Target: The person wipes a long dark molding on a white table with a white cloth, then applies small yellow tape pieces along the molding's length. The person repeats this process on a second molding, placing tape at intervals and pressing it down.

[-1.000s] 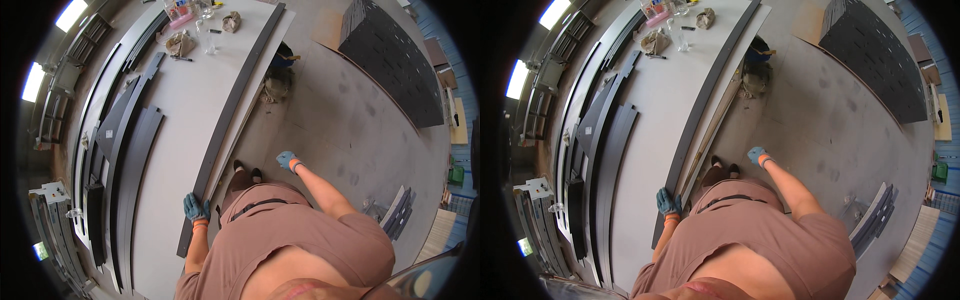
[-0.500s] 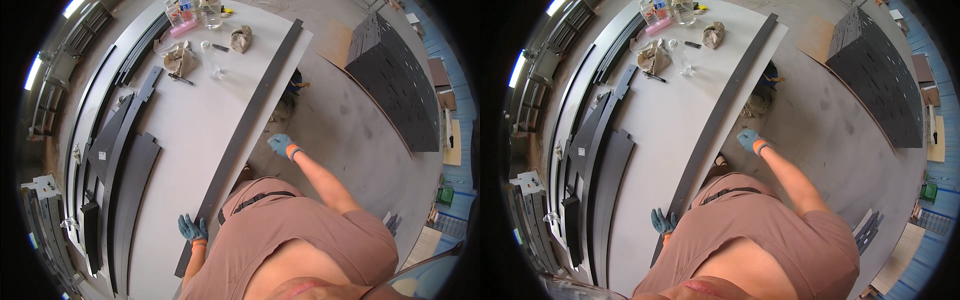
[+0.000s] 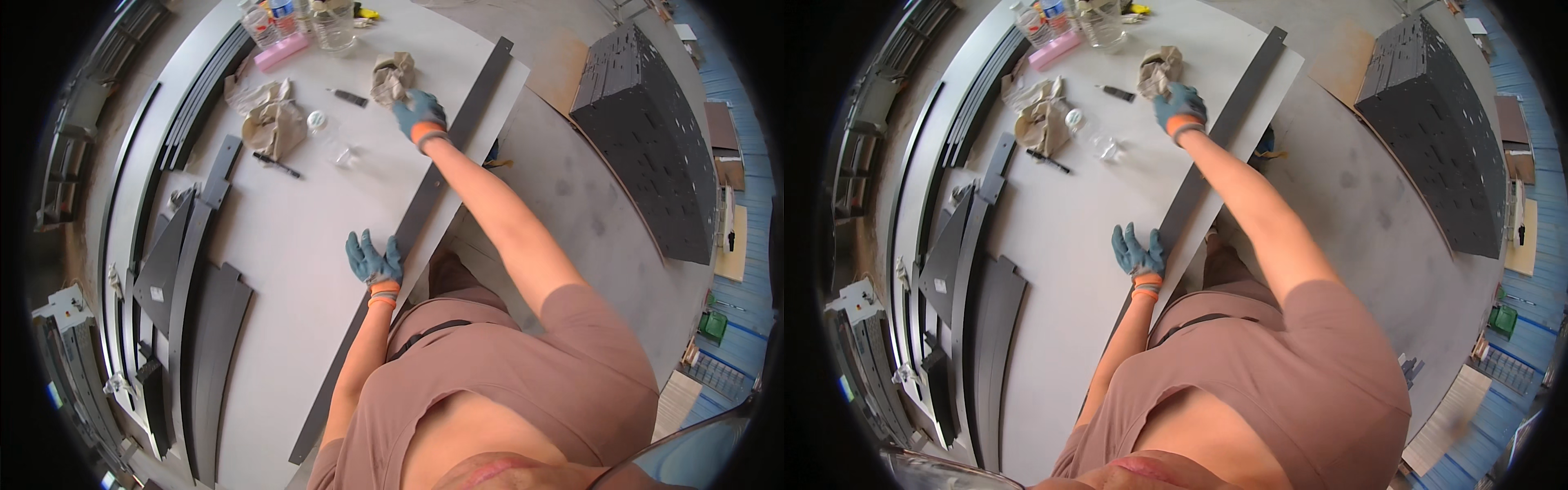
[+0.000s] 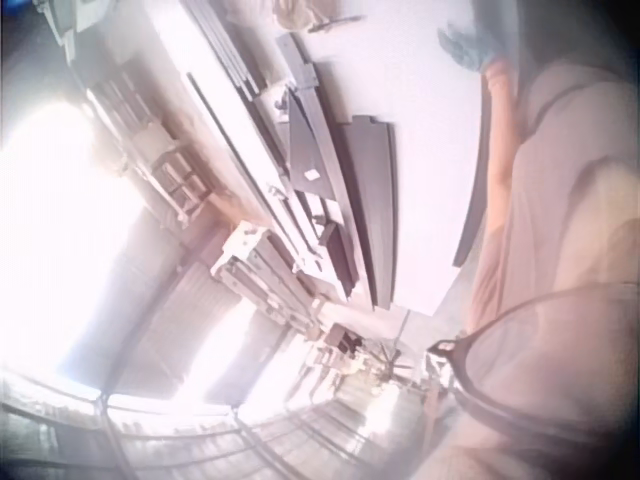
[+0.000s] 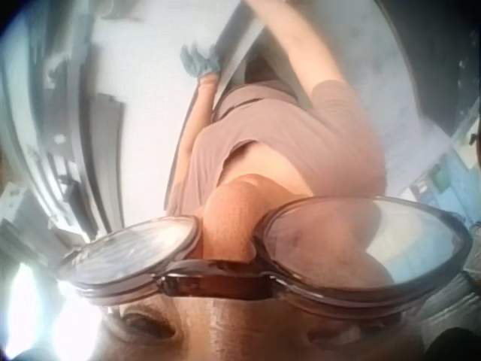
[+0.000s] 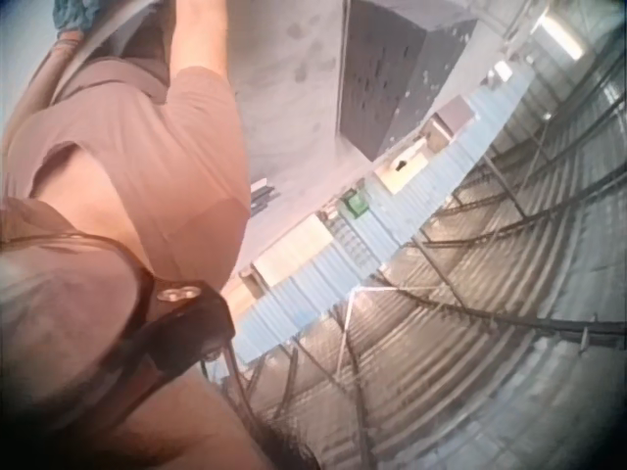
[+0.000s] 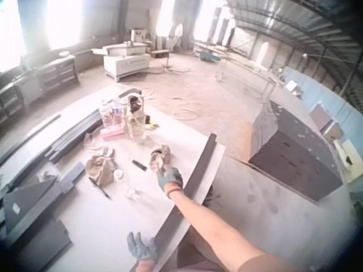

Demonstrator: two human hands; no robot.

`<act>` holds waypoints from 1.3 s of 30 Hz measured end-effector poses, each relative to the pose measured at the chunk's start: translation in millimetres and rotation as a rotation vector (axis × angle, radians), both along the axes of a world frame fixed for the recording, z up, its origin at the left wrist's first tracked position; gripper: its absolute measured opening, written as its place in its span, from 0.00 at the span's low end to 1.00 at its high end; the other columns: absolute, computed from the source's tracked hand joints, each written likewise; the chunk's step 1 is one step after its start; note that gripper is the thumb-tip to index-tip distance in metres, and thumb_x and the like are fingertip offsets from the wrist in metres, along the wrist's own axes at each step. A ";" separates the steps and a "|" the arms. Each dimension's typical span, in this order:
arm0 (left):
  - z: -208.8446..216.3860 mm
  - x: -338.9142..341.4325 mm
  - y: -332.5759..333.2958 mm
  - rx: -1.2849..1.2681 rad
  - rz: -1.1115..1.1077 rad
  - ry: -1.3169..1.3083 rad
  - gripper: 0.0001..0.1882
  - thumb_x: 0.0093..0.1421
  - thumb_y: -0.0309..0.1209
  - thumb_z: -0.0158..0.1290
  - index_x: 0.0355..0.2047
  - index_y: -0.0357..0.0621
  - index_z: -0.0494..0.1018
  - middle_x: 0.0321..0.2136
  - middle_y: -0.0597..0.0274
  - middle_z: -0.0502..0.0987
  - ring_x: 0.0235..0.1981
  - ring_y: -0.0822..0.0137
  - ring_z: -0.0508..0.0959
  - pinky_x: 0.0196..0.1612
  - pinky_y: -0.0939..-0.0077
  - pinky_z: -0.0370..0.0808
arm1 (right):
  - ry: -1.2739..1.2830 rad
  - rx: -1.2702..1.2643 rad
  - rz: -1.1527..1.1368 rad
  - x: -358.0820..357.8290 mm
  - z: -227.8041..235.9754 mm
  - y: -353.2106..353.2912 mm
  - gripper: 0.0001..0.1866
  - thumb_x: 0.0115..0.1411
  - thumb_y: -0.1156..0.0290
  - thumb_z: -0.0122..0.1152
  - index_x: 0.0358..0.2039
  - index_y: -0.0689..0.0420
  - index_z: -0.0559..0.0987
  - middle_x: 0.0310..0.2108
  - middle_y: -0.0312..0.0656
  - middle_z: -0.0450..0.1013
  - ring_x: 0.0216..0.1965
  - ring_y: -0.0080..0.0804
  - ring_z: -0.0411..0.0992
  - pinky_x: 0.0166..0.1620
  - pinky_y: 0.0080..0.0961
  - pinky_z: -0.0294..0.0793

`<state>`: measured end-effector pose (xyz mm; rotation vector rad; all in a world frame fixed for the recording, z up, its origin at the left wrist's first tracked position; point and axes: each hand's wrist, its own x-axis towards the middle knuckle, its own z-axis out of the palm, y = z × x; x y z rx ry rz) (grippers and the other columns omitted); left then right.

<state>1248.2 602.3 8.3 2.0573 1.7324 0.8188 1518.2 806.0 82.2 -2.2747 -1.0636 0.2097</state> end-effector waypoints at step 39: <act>-15.0 30.8 18.9 -0.041 -0.046 0.437 0.29 0.70 0.47 0.48 0.62 0.36 0.71 0.65 0.42 0.69 0.65 0.40 0.69 0.67 0.43 0.66 | -0.647 0.192 0.357 481.1 -95.6 87.7 0.20 0.63 0.72 0.58 0.56 0.48 0.82 0.58 0.48 0.76 0.58 0.53 0.74 0.62 0.45 0.72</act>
